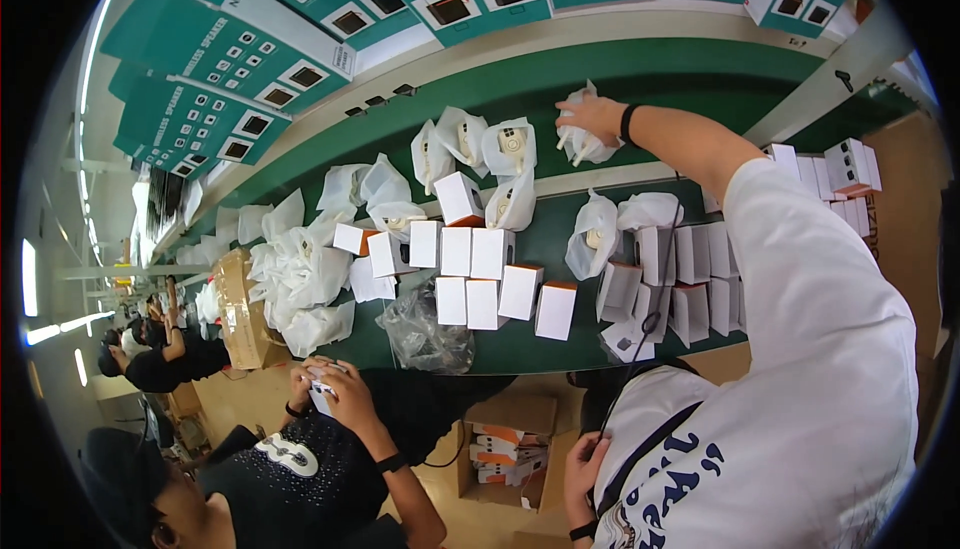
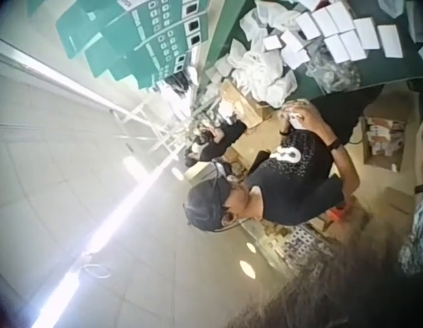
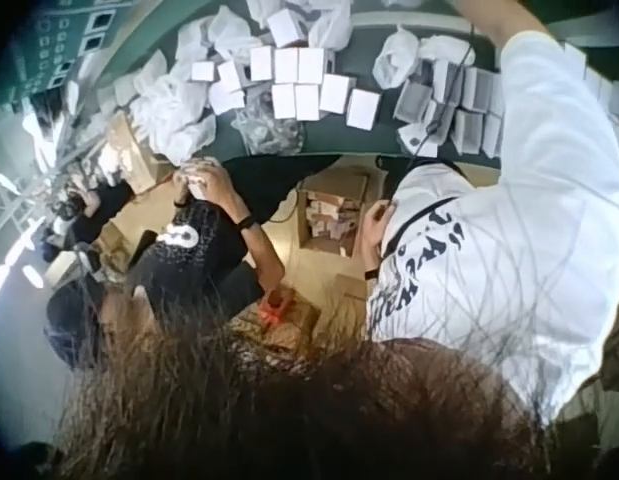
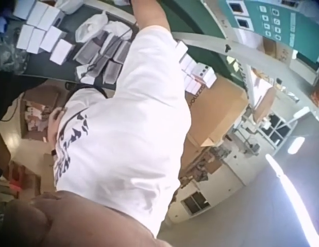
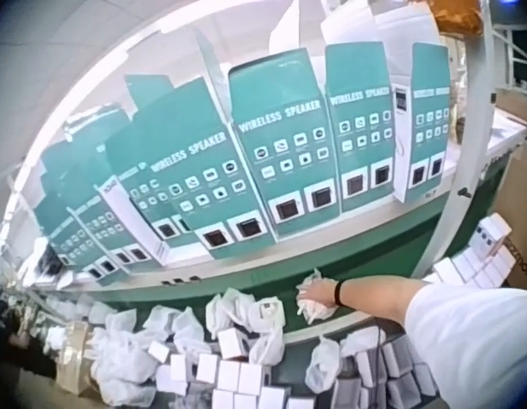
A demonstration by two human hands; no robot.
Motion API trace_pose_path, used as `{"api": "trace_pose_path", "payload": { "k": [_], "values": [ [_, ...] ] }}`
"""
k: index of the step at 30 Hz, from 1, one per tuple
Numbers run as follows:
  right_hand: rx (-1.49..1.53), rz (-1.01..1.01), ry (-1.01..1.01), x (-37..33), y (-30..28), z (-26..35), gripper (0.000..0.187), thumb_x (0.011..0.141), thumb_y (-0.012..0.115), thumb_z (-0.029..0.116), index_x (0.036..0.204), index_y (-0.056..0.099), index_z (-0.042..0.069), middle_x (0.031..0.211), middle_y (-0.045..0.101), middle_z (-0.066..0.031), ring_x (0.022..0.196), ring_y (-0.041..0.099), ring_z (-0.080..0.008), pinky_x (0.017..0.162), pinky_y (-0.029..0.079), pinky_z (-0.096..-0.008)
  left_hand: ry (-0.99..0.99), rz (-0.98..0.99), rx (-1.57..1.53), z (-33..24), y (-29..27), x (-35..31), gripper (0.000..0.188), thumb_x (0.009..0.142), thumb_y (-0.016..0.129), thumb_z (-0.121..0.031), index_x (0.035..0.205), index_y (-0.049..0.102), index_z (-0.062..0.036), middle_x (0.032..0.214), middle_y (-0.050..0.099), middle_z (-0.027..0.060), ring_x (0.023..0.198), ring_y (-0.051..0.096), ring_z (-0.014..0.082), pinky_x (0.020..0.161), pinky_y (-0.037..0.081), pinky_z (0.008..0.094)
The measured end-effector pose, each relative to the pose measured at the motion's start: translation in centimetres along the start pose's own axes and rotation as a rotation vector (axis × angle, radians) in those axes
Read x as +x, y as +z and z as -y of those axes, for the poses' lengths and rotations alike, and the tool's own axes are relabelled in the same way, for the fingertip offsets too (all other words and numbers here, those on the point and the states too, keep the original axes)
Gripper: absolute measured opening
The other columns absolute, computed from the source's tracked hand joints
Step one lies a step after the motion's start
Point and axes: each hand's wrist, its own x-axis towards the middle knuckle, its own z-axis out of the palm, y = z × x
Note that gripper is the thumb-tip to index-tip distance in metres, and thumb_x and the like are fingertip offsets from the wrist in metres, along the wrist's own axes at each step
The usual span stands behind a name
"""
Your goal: The recorder is seen organizing small white boxes into a larger shipping carton on an assembly line.
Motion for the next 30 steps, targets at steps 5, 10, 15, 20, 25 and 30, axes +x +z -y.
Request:
{"api": "trace_pose_path", "payload": {
  "k": [5, 10, 15, 20, 25, 30],
  "values": [
    [0.052, 0.063, -0.028, -3.1, 1.5, -1.5, 0.116, 0.047, 0.092, 0.002, 0.144, 0.045, 0.044, 0.161, 0.029, -0.0147, 0.117, 0.058, -0.0517, 0.092, 0.058, -0.0538, -0.015, 0.056, 0.002, 0.4, 0.6, 2.0, 0.017, 0.099, 0.069, -0.012, 0.109, 0.067, 0.001, 0.097, 0.07, 0.0003, 0.091, 0.061, 0.0068, 0.083, 0.048, 0.0228],
    [0.027, 0.045, -0.176, -1.9, 1.0, 1.4, 0.104, 0.053, 0.09, 0.003, 0.139, 0.048, 0.043, 0.16, 0.028, -0.0158, 0.117, 0.058, -0.0503, 0.091, 0.058, -0.0519, -0.027, -0.032, -0.033, 1.4, 0.9, 1.3, 0.017, 0.098, 0.071, -0.012, 0.107, 0.067, 0.0017, 0.097, 0.071, 0.0009, 0.091, 0.061, 0.007, 0.083, 0.049, 0.0226],
    [0.226, -0.065, -0.095, -4.5, 0.9, -1.1, 0.096, 0.052, 0.09, 0.007, 0.136, 0.051, 0.032, 0.151, 0.033, -0.0201, 0.118, 0.055, -0.0519, 0.099, 0.053, -0.0522, 0.054, 0.014, 0.049, 0.2, 1.1, 2.6, 0.018, 0.096, 0.074, -0.016, 0.101, 0.067, -0.0006, 0.087, 0.064, -0.0028, 0.083, 0.056, 0.006, 0.076, 0.047, 0.0223],
    [0.687, -0.288, -0.157, -4.6, 0.1, -0.5, 0.095, 0.05, 0.089, 0.01, 0.135, 0.048, 0.014, 0.135, 0.043, -0.0177, 0.12, 0.053, -0.0413, 0.105, 0.047, -0.0456, 0.039, -0.021, 0.01, 1.7, 0.9, 1.8, 0.02, 0.095, 0.075, -0.02, 0.099, 0.068, -0.001, 0.088, 0.065, -0.0015, 0.083, 0.057, 0.0069, 0.076, 0.047, 0.0233],
    [0.708, -0.201, -0.261, -5.8, -3.8, 5.7, 0.095, 0.049, 0.089, 0.009, 0.133, 0.046, 0.017, 0.141, 0.038, -0.0162, 0.122, 0.051, -0.0429, 0.106, 0.045, -0.0451, 0.055, 0.014, 0.012, 2.1, 1.7, 1.8, 0.018, 0.095, 0.074, -0.019, 0.1, 0.069, -0.0019, 0.088, 0.067, -0.0017, 0.083, 0.058, 0.0066, 0.077, 0.048, 0.0238],
    [0.363, 0.021, -0.286, -5.8, -5.3, 10.2, 0.099, 0.05, 0.092, 0.005, 0.135, 0.049, 0.029, 0.151, 0.034, -0.0169, 0.114, 0.056, -0.0494, 0.095, 0.053, -0.0526, 0.046, 0.044, 0.044, 2.0, 1.7, 1.9, 0.018, 0.095, 0.075, -0.018, 0.1, 0.069, -0.0022, 0.088, 0.067, -0.0023, 0.082, 0.058, 0.0063, 0.076, 0.049, 0.0237]
  ]
}}
